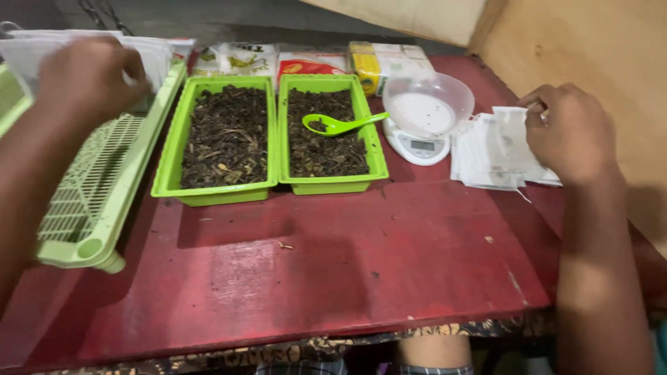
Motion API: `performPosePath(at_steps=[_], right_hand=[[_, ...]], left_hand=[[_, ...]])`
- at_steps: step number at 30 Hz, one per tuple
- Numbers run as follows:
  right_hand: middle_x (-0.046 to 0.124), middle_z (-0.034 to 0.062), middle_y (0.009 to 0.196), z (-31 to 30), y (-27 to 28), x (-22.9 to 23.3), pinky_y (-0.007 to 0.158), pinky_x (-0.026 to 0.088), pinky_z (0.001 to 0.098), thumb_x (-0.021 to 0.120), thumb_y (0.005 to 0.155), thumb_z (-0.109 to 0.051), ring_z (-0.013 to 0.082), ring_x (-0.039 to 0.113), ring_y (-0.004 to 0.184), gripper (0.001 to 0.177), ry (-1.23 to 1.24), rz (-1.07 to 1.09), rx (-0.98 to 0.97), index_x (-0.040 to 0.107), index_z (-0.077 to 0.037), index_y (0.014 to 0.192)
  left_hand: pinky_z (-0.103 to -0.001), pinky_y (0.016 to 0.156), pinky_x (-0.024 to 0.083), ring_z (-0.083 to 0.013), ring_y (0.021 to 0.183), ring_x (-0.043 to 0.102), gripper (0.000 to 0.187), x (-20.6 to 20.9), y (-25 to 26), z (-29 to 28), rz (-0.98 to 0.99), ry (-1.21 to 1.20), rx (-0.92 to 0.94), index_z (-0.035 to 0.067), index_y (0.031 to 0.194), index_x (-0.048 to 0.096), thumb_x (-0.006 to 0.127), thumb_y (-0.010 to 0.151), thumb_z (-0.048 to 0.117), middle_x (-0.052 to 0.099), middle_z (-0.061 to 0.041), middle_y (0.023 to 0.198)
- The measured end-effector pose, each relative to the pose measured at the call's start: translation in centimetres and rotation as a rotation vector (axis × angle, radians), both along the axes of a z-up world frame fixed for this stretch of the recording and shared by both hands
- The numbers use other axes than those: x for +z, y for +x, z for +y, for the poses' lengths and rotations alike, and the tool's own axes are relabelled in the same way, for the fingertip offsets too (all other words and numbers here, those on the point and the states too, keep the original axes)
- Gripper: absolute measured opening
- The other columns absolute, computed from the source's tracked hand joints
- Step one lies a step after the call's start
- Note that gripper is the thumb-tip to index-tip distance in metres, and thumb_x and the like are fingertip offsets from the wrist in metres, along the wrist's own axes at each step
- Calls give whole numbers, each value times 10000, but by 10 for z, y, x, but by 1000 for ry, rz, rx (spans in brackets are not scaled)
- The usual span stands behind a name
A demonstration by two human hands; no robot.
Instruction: Filling small white tea bags with loose tea leaves using a spoon and weighing them on a scale
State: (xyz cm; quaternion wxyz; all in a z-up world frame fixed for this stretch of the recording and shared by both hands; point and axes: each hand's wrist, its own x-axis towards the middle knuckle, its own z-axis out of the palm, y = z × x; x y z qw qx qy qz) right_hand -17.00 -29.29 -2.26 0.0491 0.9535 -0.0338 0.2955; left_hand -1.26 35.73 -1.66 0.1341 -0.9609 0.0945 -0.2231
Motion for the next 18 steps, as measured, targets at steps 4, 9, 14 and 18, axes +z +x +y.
performPosePath(at_steps=[4,9,14,18], right_hand=[[711,221,1114,-18,14,-6,845,508,513,522,940,-31,405,655,1040,384,131,26,103,763,-53,1238],[695,272,1211,-47,25,-20,1072,324,463,498,911,0,413,609,1150,501,89,14,195,704,7,1367],[715,187,1228,-19,6,-9,947,393,557,616,925,-102,491,523,1173,501,265,149,37,657,-109,1425],[745,216,1151,-49,31,-37,958,384,509,585,909,-283,444,658,1078,487,62,103,33,701,-118,1352]], left_hand=[[-455,588,523,-291,877,723,199,22,-2,-25,-381,-2,-184,298,1075,768,744,1112,493,723,-10,973],[-484,524,541,-368,777,703,270,62,-60,-176,-415,-22,-417,193,1250,767,609,1201,405,755,-147,980],[-568,637,594,-370,1101,623,569,58,-125,-349,-241,-261,-742,168,1251,607,795,769,404,589,-151,1279],[-566,618,583,-392,969,646,389,29,-120,-450,-130,-408,-826,142,1093,666,724,718,231,600,-159,1190]])
